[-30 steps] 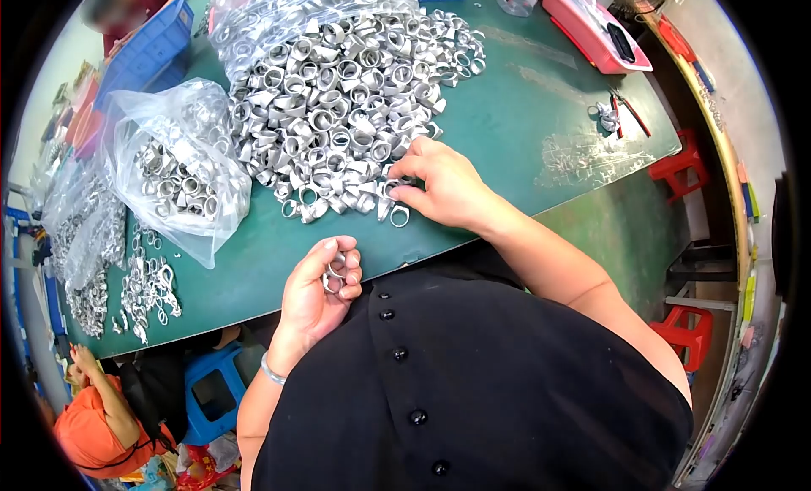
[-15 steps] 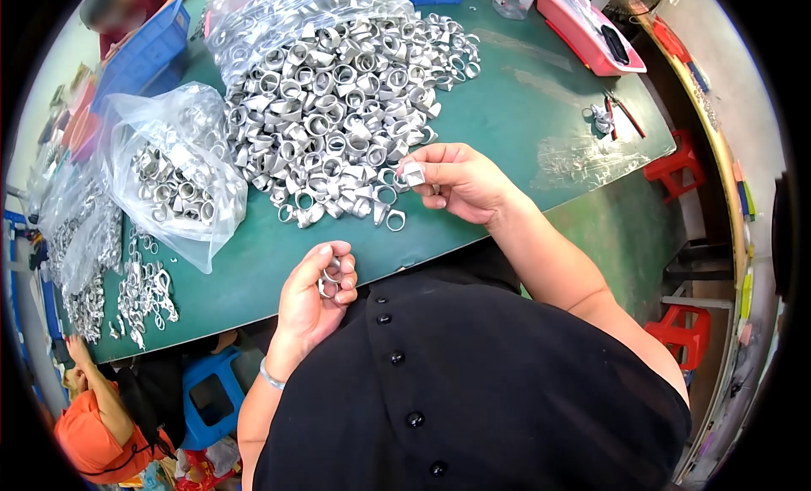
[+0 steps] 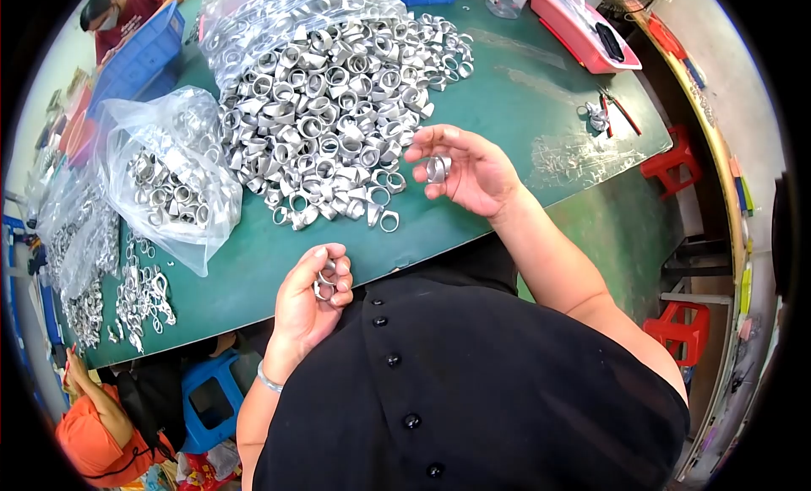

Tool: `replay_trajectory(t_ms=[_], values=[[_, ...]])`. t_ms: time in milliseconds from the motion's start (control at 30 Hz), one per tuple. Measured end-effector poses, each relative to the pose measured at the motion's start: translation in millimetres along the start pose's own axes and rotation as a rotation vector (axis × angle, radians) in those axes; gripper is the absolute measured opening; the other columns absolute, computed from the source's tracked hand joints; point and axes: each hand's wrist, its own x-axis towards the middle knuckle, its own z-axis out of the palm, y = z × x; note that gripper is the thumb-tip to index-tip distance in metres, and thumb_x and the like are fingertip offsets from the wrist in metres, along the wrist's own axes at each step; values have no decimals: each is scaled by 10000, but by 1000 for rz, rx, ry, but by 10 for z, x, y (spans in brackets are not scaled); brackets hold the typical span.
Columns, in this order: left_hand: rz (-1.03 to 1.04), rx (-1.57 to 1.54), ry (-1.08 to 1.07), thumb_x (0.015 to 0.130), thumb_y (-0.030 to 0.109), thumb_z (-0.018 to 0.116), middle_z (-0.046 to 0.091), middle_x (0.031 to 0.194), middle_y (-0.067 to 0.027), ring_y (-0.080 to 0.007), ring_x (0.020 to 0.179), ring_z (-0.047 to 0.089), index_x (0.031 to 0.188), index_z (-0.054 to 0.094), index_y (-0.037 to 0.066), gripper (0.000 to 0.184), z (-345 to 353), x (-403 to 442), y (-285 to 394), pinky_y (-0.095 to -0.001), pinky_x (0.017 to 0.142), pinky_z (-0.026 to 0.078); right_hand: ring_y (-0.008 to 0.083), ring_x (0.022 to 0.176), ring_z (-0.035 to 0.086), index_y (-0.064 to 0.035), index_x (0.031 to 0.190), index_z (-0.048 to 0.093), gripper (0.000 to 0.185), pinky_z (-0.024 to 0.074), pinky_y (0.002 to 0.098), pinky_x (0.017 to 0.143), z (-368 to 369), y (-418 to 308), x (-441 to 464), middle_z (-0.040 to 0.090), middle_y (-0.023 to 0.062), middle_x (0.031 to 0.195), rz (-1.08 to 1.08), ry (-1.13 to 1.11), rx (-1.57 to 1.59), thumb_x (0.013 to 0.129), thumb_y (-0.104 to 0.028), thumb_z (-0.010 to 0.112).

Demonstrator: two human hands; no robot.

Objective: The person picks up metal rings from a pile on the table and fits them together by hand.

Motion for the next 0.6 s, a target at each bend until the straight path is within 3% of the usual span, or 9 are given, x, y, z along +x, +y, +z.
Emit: replay_trajectory(t_ms=[67,100,200,333,367,467,567,600], values=[[5,2,13,870,196,499,516,746,-49,-124,618,458,922,534,29,179,21,-1,0,-214,496,355,173,699,581,12,979,550,204,474,262,541,-43,25,17,589,115,872,15,95,-173,829,-123,521],[9,3,29,863,204,514,509,740,-49,-122,606,450,913,537,25,187,36,-2,-4,-212,487,357,115,634,542,3,950,571,183,444,230,507,-2,42,13,576,57,813,0,137,-341,807,-111,565],[1,2,24,861,223,517,536,778,-67,-142,639,486,940,547,20,219,9,4,-8,-224,506,391,97,624,533,0,939,573,167,441,220,503,4,117,18,559,40,794,-67,122,-637,785,-65,570],[-50,-20,-34,891,257,457,584,925,-109,-208,833,569,1053,537,34,287,66,35,-12,-291,653,472,113,823,524,13,1017,539,298,458,255,713,244,239,-9,526,51,941,-236,-146,-632,729,57,475],[-82,-60,-138,898,313,435,576,1022,-129,-228,944,564,1104,527,42,353,56,70,-16,-334,737,478,126,946,486,3,1055,525,341,430,278,806,278,312,-11,495,65,1039,-280,-267,-692,726,58,456],[-83,-166,-119,901,340,425,574,1020,-121,-226,941,560,1086,532,44,366,265,63,-34,-333,751,471,225,1063,476,-18,1049,542,291,403,335,866,640,392,-90,478,137,1139,-446,-534,-870,773,33,463],[-123,-170,-157,900,329,434,577,1000,-115,-225,874,561,1045,541,42,338,82,129,-54,-305,659,464,260,1070,483,-24,1030,556,253,393,349,882,608,363,-55,498,145,1133,-580,-460,-1085,783,9,513],[-142,-182,-196,900,324,437,577,998,-114,-223,858,560,1036,542,42,330,1,143,-64,-298,637,460,229,999,521,-36,1002,574,224,414,335,832,501,348,-4,542,112,1058,-589,-285,-1132,779,-35,564]])
